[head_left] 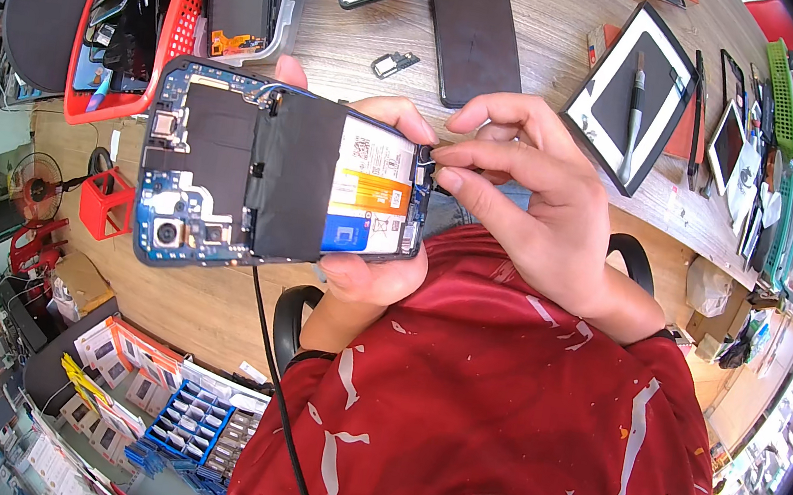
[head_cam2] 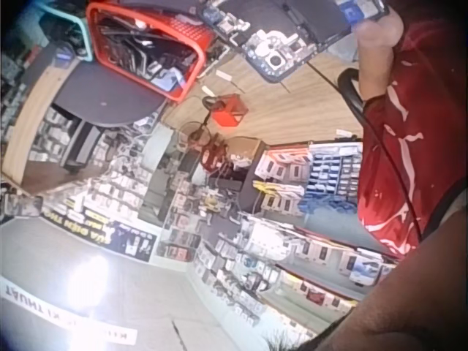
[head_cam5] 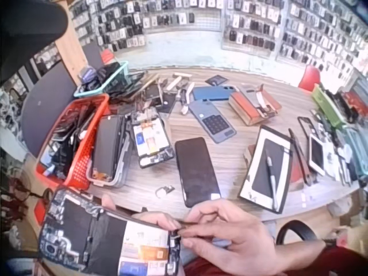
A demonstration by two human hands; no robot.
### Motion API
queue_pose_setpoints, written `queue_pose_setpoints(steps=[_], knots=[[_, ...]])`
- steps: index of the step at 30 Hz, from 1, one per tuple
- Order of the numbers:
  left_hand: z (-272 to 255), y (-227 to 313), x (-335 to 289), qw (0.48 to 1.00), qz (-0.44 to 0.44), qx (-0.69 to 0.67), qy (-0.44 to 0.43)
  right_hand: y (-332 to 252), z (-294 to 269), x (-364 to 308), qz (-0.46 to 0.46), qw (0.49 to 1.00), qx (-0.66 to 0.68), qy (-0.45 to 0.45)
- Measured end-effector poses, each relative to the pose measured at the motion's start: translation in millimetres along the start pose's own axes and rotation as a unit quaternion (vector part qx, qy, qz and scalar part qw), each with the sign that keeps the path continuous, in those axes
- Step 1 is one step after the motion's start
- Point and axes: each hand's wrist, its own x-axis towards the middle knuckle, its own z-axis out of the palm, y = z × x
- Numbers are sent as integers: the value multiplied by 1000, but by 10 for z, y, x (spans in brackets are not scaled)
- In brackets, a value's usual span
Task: The person disassembles a smartphone, removes the back cover, and manipulates internal components including the battery and camera module. They handle multiple phones and parts on a cluttered workbench, then reassemble one device by reconnecting internal connectors and replacing the back cover.
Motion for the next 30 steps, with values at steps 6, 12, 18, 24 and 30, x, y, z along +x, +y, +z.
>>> queue_pose_setpoints(steps=[6, 12, 18, 24, 30], knots=[[-3, 49, -13, 999, -26, -23, 5, 12, -41, 54, 76, 994, 78, -26], [46, 126, -36, 991, -82, -110, 14, 30, -73, 115, 129, 980, 143, -58], [13, 69, 6, 982, -86, -169, 8, 7, -125, 141, 178, 959, 204, -80], [19, 20, 6, 974, -84, -208, 27, -12, -155, 135, 227, 946, 209, -96], [25, 19, 14, 980, -97, -170, 30, -21, -150, 125, 234, 943, 220, -85]])
